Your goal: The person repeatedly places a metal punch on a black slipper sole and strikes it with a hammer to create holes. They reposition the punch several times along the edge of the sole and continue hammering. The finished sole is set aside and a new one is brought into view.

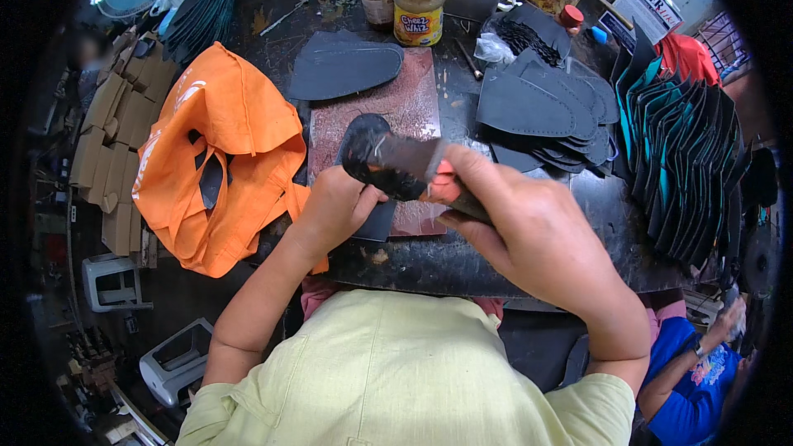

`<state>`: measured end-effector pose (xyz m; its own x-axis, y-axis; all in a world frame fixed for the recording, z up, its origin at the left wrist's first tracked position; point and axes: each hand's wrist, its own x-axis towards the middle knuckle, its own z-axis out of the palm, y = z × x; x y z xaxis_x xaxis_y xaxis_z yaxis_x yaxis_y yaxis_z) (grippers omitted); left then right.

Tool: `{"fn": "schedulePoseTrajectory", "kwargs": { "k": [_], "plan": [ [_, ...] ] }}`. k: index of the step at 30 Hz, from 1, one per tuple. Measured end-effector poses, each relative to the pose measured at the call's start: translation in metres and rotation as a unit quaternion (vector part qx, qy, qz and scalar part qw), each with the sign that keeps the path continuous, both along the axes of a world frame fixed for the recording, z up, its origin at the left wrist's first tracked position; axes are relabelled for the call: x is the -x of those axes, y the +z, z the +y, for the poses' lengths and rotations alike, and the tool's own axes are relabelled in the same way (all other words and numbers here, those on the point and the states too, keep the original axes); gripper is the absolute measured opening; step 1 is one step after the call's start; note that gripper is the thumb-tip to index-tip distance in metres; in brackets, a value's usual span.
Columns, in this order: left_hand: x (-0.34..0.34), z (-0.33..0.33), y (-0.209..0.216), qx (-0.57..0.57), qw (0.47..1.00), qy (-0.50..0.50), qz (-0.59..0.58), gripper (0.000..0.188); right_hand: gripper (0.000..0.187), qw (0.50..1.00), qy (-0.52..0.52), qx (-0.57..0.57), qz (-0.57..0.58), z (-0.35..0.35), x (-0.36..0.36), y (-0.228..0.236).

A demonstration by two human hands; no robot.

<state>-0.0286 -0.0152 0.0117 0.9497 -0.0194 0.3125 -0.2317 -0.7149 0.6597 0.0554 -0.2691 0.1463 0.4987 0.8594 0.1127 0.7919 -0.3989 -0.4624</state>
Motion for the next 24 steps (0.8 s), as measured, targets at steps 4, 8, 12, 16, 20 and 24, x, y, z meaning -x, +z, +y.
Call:
{"fn": "schedulePoseTrajectory", "kwargs": {
  "k": [4,8,12,16,20,24],
  "plan": [
    [-0.001,0.002,0.002,0.004,1.000,-0.018,-0.013,0.018,0.050,0.970,-0.020,-0.226,0.092,0.003,0.006,-0.005],
    [0.001,0.000,0.004,-0.002,0.999,-0.026,-0.026,0.018,0.051,0.995,-0.027,-0.057,0.082,0.007,0.008,-0.015],
    [0.003,-0.002,0.003,0.016,1.000,-0.016,-0.015,0.017,0.046,0.998,-0.037,-0.001,0.042,-0.003,0.003,-0.004],
    [0.001,0.001,0.001,0.025,0.999,-0.026,-0.014,0.014,0.052,0.979,0.001,-0.205,0.013,-0.006,0.005,-0.001],
    [0.001,0.002,0.001,0.034,0.998,-0.056,-0.017,0.013,0.044,0.972,-0.006,-0.216,0.096,0.003,0.009,-0.017],
    [0.006,-0.001,-0.001,0.014,0.998,-0.043,-0.049,0.014,0.047,0.997,-0.036,0.021,0.067,-0.005,0.004,-0.021]
  ]
}}
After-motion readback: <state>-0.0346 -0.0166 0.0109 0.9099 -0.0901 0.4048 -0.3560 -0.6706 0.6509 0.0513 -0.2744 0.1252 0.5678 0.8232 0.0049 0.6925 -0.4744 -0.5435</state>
